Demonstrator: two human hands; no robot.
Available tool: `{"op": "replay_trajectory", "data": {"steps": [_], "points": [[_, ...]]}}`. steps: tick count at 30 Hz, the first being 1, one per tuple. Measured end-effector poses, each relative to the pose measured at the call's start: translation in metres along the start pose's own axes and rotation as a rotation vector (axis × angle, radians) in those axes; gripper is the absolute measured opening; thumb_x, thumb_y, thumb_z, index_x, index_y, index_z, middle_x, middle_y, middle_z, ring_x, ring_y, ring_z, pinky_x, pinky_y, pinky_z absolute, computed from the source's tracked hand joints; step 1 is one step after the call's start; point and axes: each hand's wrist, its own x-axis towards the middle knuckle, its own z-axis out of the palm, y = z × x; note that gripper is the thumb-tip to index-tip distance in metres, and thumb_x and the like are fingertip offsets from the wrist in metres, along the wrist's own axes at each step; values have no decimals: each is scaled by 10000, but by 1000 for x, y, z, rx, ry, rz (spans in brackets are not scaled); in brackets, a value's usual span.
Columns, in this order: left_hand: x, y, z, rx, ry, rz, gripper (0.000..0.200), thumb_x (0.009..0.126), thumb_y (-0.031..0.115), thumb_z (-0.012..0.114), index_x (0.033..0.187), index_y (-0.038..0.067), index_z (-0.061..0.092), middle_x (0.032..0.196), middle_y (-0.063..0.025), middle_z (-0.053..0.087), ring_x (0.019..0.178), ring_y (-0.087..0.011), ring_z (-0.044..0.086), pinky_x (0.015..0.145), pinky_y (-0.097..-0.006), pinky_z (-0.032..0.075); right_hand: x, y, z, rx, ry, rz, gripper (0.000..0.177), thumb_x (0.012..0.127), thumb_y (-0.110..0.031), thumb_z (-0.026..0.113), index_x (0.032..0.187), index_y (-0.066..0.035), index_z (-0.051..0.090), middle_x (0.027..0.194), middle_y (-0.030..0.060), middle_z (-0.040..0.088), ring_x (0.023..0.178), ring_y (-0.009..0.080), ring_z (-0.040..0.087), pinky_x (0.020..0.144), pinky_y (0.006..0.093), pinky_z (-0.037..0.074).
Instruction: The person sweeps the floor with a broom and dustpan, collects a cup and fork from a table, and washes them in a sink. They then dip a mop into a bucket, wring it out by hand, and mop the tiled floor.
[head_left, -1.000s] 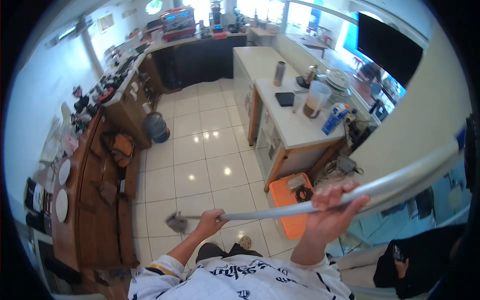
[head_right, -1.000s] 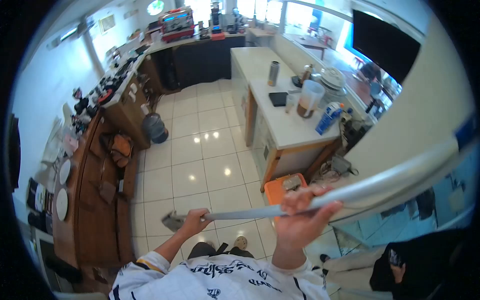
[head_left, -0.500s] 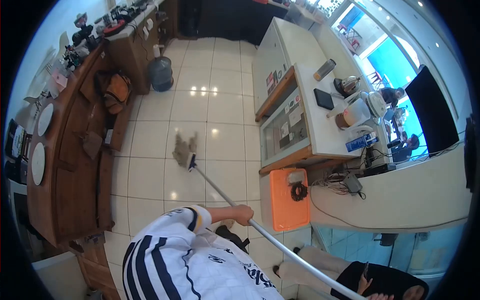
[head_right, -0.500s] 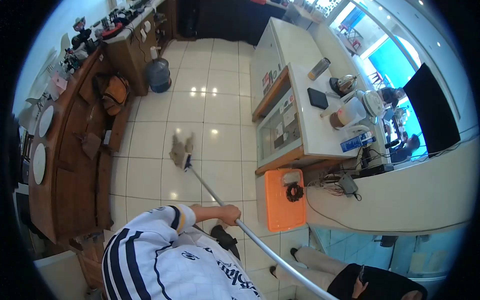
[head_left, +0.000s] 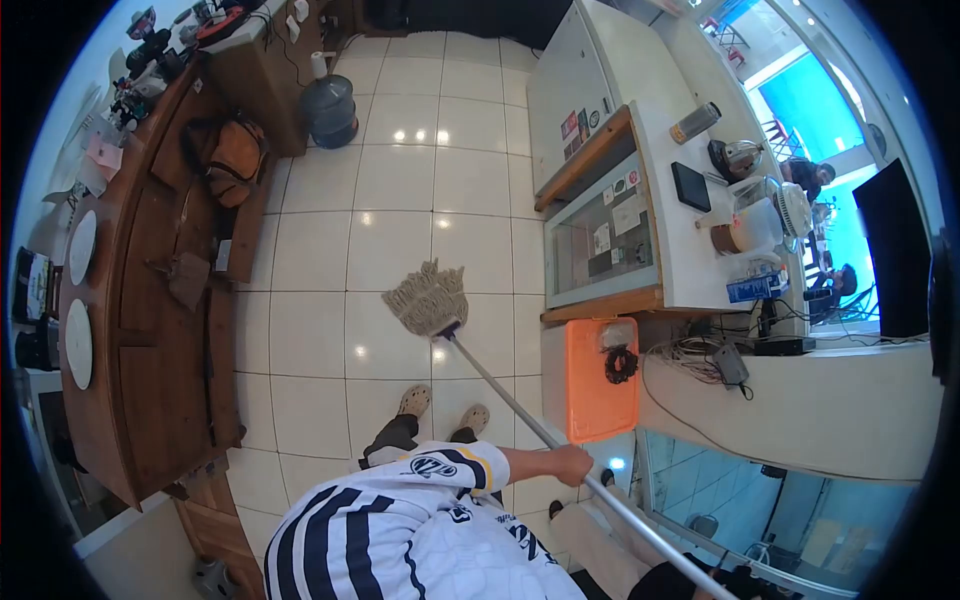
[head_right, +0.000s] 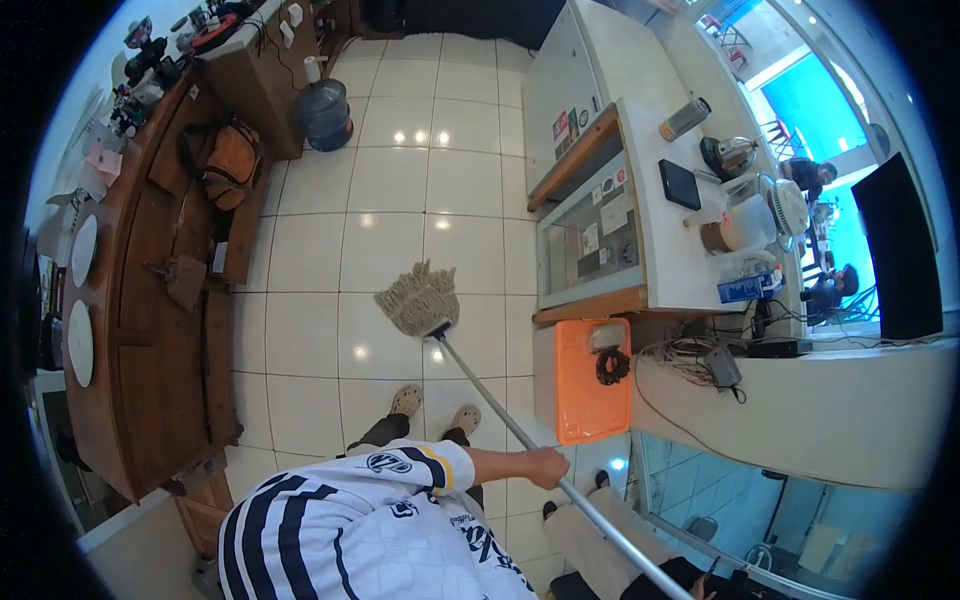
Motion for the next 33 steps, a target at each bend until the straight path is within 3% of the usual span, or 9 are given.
{"op": "replay_trajectory", "data": {"steps": [3,5,6,8,12,15,19,30,33], "points": [[-10,-33,-38,47,-8,-48,177,658,154,571,715,7,649,764,-187,644,740,-353,630,652,-438,504,-21,33,35,-559,14,-476,327,937,-341,370,714,-104,391,579,-13,347,439,95,314,373,227,297],[-25,-74,-57,95,62,-142,181,642,164,594,721,11,651,713,-179,632,736,-360,627,655,-448,509,-38,51,53,-206,1,-30,413,930,-402,359,651,-98,373,559,-6,354,444,103,350,359,260,315],[-31,-105,-65,146,28,-180,166,638,168,599,727,40,658,739,-174,638,748,-354,629,659,-450,509,-38,100,38,-862,49,-612,451,923,-462,351,634,-118,382,536,-8,358,438,113,347,358,271,295],[-69,-155,-100,142,193,-349,156,663,174,601,764,71,661,785,-162,645,766,-351,630,678,-462,501,-89,121,50,-471,-421,-190,127,779,70,429,823,-43,390,764,44,399,627,146,388,588,213,358],[-172,-295,-142,288,655,-592,226,682,137,629,898,74,605,1015,-161,573,975,-332,527,811,-475,430,-244,97,166,213,-448,567,82,854,-128,445,808,-83,396,759,57,481,729,160,506,751,328,450],[-271,-288,-206,141,437,-1041,787,613,219,758,1289,194,357,1386,-162,329,1228,-359,404,966,-476,387,-351,115,189,395,-757,1022,135,867,-121,548,863,-79,419,984,125,572,962,220,552,895,374,407],[-293,-281,-199,316,464,-1406,600,715,267,690,1251,221,424,1360,-248,337,1282,-453,273,927,-678,281,-415,89,199,546,-975,1184,98,878,-55,544,878,-78,449,1042,121,567,1042,245,514,919,361,364],[-81,-95,-34,257,116,-376,247,694,259,621,799,37,645,833,-161,633,834,-348,612,778,-541,401,-120,121,11,279,-759,782,159,835,-172,557,736,-69,487,767,81,571,763,219,572,842,422,447],[-52,20,-16,-54,127,51,204,705,254,607,741,54,627,697,-168,612,691,-358,614,690,-493,465,-36,54,-2,320,-61,701,284,855,-137,573,651,-109,377,579,-3,367,530,93,370,526,238,369]]}}
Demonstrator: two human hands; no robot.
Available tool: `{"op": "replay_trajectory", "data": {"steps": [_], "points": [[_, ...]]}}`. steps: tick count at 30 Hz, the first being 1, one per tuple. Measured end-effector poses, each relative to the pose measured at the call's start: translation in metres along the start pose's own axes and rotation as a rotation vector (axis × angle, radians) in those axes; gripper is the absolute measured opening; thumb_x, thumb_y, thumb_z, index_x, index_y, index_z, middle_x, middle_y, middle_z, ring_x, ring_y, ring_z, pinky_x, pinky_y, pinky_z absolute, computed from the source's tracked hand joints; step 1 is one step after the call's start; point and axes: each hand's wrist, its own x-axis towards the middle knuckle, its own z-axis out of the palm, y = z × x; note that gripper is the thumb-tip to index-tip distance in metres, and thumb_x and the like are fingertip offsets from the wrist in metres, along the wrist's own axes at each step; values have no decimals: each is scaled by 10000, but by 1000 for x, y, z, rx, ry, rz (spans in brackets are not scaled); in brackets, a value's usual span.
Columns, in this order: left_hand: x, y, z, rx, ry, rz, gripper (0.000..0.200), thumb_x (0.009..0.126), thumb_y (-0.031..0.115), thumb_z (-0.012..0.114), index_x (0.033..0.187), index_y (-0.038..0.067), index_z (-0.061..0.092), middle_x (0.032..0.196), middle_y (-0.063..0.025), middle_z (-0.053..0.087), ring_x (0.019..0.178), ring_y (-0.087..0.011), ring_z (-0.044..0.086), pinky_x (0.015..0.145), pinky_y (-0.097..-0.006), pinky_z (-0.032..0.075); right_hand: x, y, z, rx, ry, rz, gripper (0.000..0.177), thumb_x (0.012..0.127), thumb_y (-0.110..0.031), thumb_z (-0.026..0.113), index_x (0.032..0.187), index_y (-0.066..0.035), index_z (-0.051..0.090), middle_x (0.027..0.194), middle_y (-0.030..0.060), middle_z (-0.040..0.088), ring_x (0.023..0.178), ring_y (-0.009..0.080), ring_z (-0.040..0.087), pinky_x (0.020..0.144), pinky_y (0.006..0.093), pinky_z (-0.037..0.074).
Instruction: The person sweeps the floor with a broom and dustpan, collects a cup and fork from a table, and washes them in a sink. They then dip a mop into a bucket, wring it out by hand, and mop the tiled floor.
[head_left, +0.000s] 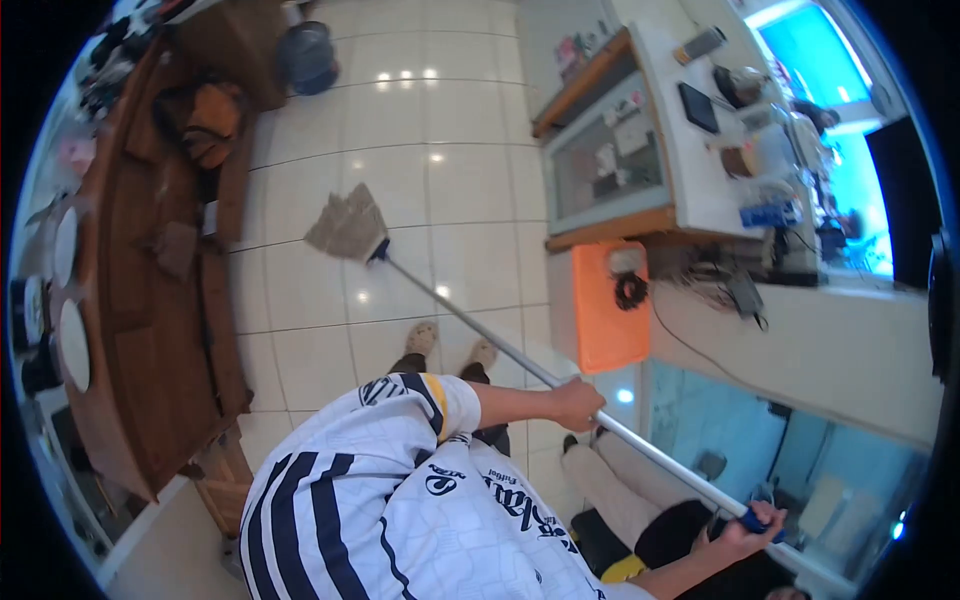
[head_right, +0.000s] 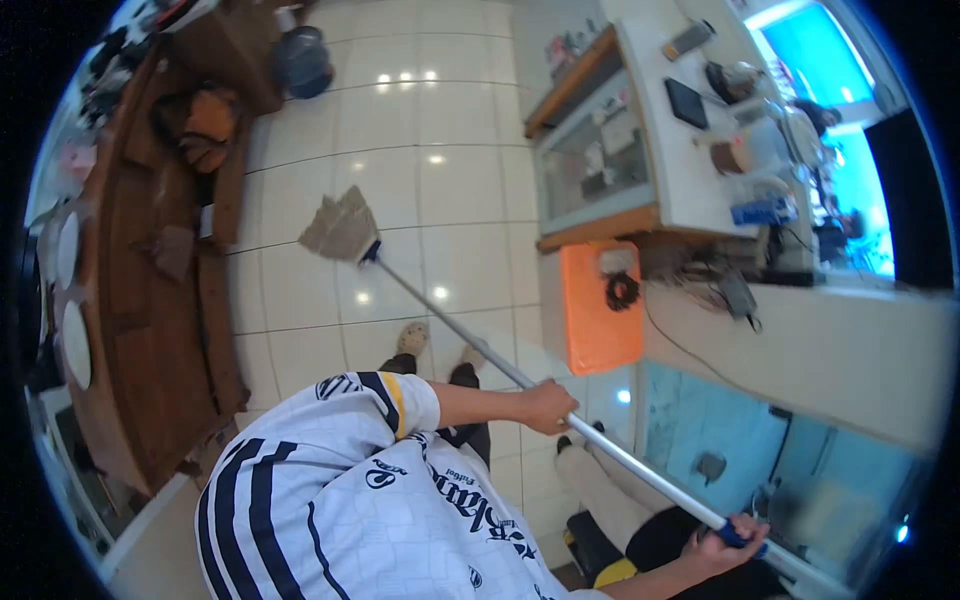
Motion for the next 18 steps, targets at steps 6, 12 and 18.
{"op": "replay_trajectory", "data": {"steps": [6,12,18], "points": [[16,31,39,-94,-249,50,249,707,248,589,767,9,631,737,-195,623,744,-359,624,661,-448,501,17,-25,-68,68,-14,-84,342,851,-154,553,600,-142,320,526,-37,313,438,65,302,451,193,284],[-28,-73,49,160,-297,-141,201,633,213,601,676,22,648,706,-188,629,691,-348,628,645,-450,505,-30,94,-100,132,265,177,245,810,-146,551,623,-139,392,537,-41,368,454,67,356,438,201,361],[-152,-219,9,561,-126,-558,110,634,217,651,693,124,655,694,-91,626,717,-277,620,698,-435,455,-158,252,-106,221,18,692,114,808,-108,573,744,-100,479,686,35,493,725,196,508,955,465,346]]}}
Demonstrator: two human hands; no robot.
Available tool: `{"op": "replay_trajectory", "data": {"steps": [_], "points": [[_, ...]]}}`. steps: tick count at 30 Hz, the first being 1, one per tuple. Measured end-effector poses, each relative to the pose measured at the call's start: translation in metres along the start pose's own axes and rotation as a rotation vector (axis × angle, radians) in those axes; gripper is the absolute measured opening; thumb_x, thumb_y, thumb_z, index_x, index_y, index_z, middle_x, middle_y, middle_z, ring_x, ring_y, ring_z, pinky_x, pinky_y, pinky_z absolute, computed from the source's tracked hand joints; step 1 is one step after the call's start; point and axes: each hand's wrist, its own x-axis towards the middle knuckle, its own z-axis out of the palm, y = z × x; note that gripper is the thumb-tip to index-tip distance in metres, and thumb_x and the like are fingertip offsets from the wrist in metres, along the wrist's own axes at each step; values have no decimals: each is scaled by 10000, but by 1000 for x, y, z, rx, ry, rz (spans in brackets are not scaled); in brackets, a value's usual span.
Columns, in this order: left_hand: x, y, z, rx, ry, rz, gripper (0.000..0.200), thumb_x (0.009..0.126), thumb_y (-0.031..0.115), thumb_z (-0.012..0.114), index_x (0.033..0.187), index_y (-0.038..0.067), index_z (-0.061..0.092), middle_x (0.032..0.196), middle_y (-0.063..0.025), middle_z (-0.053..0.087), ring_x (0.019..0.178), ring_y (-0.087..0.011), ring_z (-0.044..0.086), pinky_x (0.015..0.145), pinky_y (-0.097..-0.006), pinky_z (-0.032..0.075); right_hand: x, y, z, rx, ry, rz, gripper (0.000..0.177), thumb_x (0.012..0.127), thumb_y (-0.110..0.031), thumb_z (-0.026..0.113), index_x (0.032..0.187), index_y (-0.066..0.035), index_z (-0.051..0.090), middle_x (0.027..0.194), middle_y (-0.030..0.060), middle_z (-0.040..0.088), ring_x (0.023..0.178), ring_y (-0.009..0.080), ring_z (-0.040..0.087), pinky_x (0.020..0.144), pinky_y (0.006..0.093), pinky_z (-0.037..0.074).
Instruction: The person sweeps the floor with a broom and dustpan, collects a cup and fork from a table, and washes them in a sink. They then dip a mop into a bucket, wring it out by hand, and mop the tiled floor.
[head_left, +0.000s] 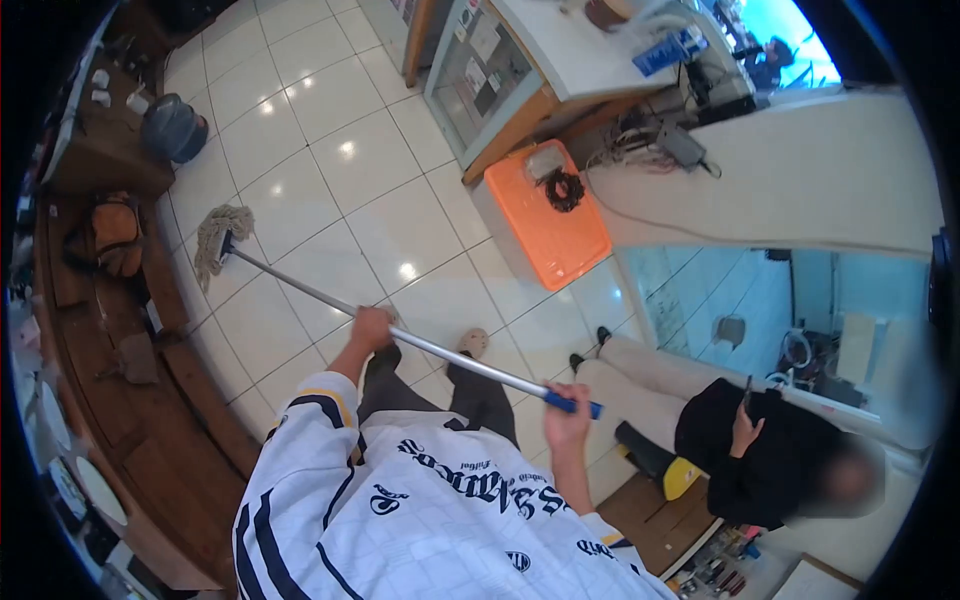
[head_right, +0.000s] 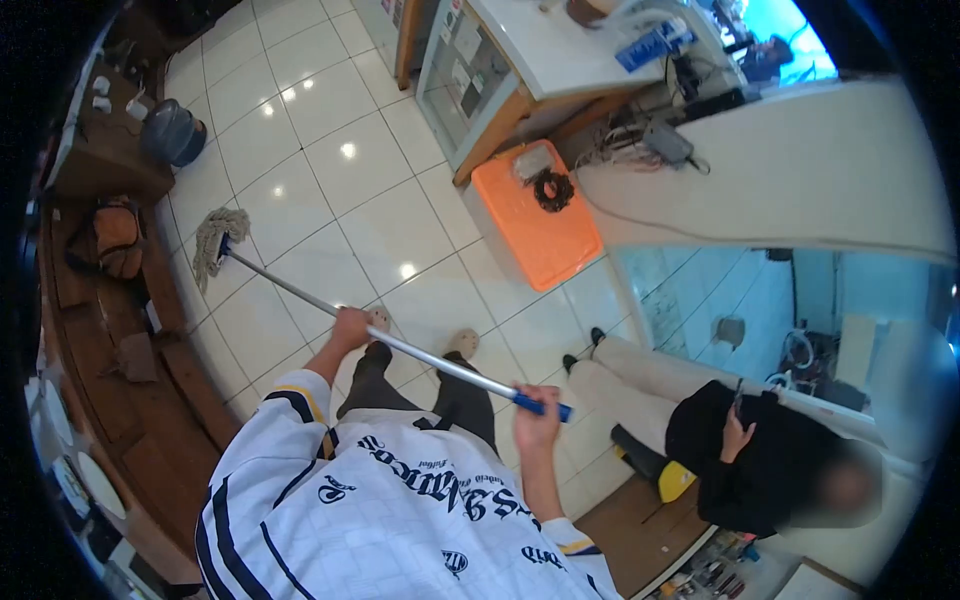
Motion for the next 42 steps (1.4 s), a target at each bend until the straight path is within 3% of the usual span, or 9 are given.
{"op": "replay_trajectory", "data": {"steps": [6,11,15,22,32,35,38,39,42], "points": [[4,27,43,47,230,-161,86,656,190,651,685,110,651,746,-134,614,784,-315,577,818,-453,402,-9,-30,-27,23,-50,52,144,885,-105,530,767,-89,450,712,64,493,776,220,523,963,498,352],[40,251,103,-190,-27,252,142,598,226,684,712,141,683,755,-133,617,753,-313,593,695,-475,427,-31,-201,-176,-58,236,-259,273,902,-253,482,681,-94,460,627,65,523,613,208,496,783,477,446],[-8,504,88,-226,-446,617,206,617,207,631,719,28,627,779,-181,620,762,-343,611,698,-444,481,-153,-392,-239,-169,363,-700,327,834,-320,570,623,-141,397,533,-27,398,451,56,354,411,182,290],[-88,701,79,-346,-656,1195,290,715,307,594,655,24,609,695,-189,610,690,-359,611,621,-440,497,-304,-491,-207,-323,832,-1269,455,904,-486,404,603,-145,401,493,-7,343,429,132,344,369,291,291],[30,562,157,-86,-570,991,269,666,284,594,637,20,628,713,-188,616,719,-359,616,639,-456,492,-203,-367,-326,-42,982,-1007,216,803,-214,560,658,-144,416,565,-5,382,508,112,400,481,251,373],[118,426,151,-138,-211,723,206,607,226,634,735,67,612,714,-141,606,694,-338,585,698,-459,458,-113,-276,-256,-32,687,-709,192,793,-191,551,674,-105,427,604,19,417,605,140,440,707,346,438],[170,314,71,428,-41,305,283,770,283,592,982,97,622,1025,-174,584,1056,-368,498,888,-569,365,-53,-191,-195,50,323,-386,166,844,-81,532,720,-82,421,757,63,495,806,188,511,968,414,350],[174,286,56,390,196,140,353,805,287,542,1105,108,593,1151,-175,533,1131,-359,456,953,-579,317,-41,-170,-168,-49,224,-348,142,853,-84,527,757,-81,423,787,70,506,871,211,519,982,433,333],[174,261,-3,341,167,-103,321,819,290,561,1095,126,568,1201,-145,473,1197,-348,384,944,-580,317,-24,-137,-117,-149,-75,-329,87,878,-88,508,851,-88,425,860,88,534,1020,264,520,1022,483,284]]}}
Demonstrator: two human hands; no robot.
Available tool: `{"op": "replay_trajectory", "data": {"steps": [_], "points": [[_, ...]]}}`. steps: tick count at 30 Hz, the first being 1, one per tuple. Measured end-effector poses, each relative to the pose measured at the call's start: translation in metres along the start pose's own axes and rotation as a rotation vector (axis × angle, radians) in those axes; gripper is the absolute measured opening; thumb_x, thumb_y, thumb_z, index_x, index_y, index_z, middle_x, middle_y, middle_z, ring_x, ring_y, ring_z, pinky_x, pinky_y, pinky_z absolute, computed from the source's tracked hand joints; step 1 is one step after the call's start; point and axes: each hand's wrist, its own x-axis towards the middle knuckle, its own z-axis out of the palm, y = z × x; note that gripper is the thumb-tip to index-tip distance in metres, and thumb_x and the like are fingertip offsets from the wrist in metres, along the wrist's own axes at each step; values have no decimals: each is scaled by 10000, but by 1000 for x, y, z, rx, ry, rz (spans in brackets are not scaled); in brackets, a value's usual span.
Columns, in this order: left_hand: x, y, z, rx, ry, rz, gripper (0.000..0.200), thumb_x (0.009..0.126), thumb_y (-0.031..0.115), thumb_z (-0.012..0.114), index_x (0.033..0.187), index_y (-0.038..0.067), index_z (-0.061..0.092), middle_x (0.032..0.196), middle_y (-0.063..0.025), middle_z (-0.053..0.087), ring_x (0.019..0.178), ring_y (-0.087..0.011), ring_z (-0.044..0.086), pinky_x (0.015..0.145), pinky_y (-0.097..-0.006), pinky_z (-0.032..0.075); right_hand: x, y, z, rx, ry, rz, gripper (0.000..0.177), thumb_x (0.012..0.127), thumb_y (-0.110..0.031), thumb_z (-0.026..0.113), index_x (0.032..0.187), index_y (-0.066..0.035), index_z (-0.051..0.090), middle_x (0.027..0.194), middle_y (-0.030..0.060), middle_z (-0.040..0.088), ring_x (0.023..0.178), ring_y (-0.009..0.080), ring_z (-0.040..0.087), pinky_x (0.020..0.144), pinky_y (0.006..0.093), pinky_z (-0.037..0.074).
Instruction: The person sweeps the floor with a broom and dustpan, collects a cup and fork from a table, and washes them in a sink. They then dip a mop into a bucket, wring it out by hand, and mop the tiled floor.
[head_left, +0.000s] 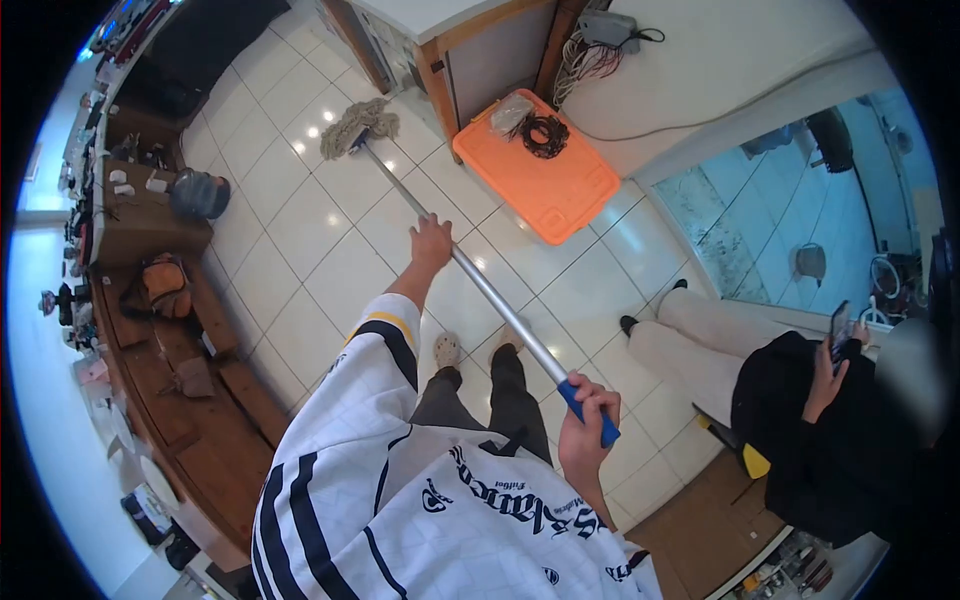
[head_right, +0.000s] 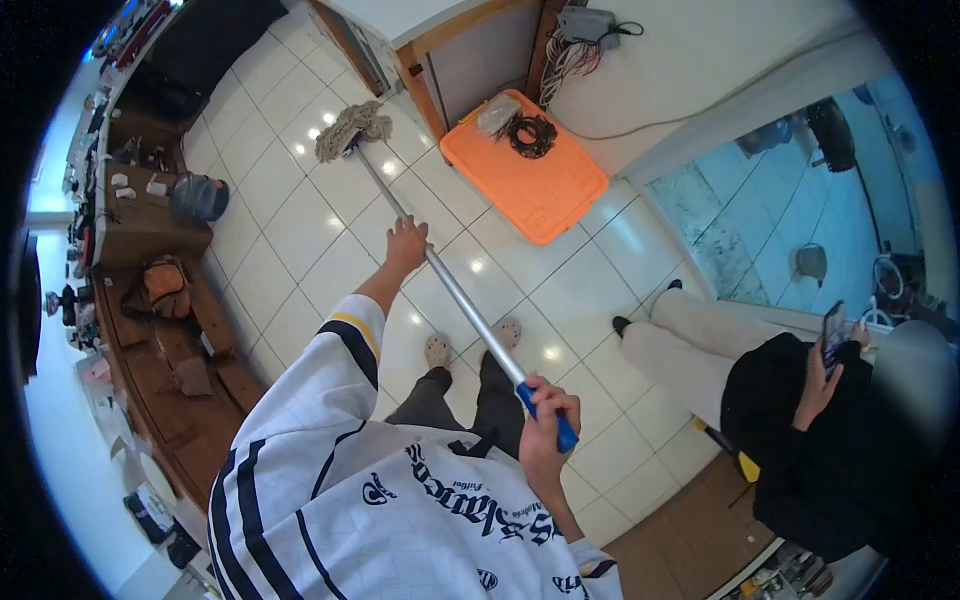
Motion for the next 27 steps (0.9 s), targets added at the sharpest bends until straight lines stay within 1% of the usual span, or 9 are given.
{"op": "replay_trajectory", "data": {"steps": [5,7,9,10,12,17,20,24,27], "points": [[-15,50,11,36,-79,177,358,804,403,579,1005,109,613,1112,-163,525,1205,-351,368,923,-635,288,-3,-37,-58,-124,41,-24,89,863,-104,535,823,-74,462,827,86,554,953,248,549,1015,525,307],[-30,102,42,-70,-121,395,399,768,496,575,776,110,673,892,-143,588,931,-339,552,846,-573,346,-24,-79,-111,-163,262,-4,122,774,0,570,785,-61,465,776,124,576,892,285,574,961,521,372],[-81,166,22,-179,-148,610,469,747,546,569,682,86,641,787,-123,593,820,-313,579,813,-571,346,-59,-143,-145,-127,321,-75,123,812,-125,577,759,-81,475,734,98,564,819,257,553,931,532,375],[-112,194,18,-479,-63,657,508,766,562,541,653,72,619,709,-132,595,748,-326,587,799,-549,368,-81,-174,-165,-168,355,-126,178,836,-200,582,743,-93,475,708,73,553,776,237,537,905,527,384],[-160,246,-37,-455,-301,842,545,805,549,511,607,46,589,573,-152,568,606,-338,589,699,-433,453,-101,-242,-158,-59,343,-273,225,871,-233,553,725,-106,439,601,18,428,649,170,457,781,409,409],[-208,303,-34,-431,-620,1100,271,727,306,601,690,38,625,644,-167,606,621,-348,607,614,-455,489,-153,-284,-224,23,331,-501,277,916,-235,473,677,-130,379,543,-12,315,563,130,372,596,299,363],[-167,283,4,-268,-617,1173,223,655,257,627,782,78,669,683,-152,621,657,-339,611,631,-444,489,-137,-228,-226,30,615,-467,265,912,-227,471,682,-127,387,553,-13,325,566,133,373,606,313,377],[-71,183,9,-353,-450,1055,257,688,238,654,932,169,697,705,-123,626,737,-317,610,700,-416,479,-66,-132,-161,139,614,-356,279,906,-193,452,645,-125,380,578,15,331,575,158,373,690,364,423],[3,91,41,-164,-99,770,317,751,309,650,593,46,568,602,-150,569,659,-336,578,650,-452,462,-23,-56,-113,53,250,-138,192,887,-143,517,726,-68,444,680,60,477,727,199,491,938,504,381]]}}
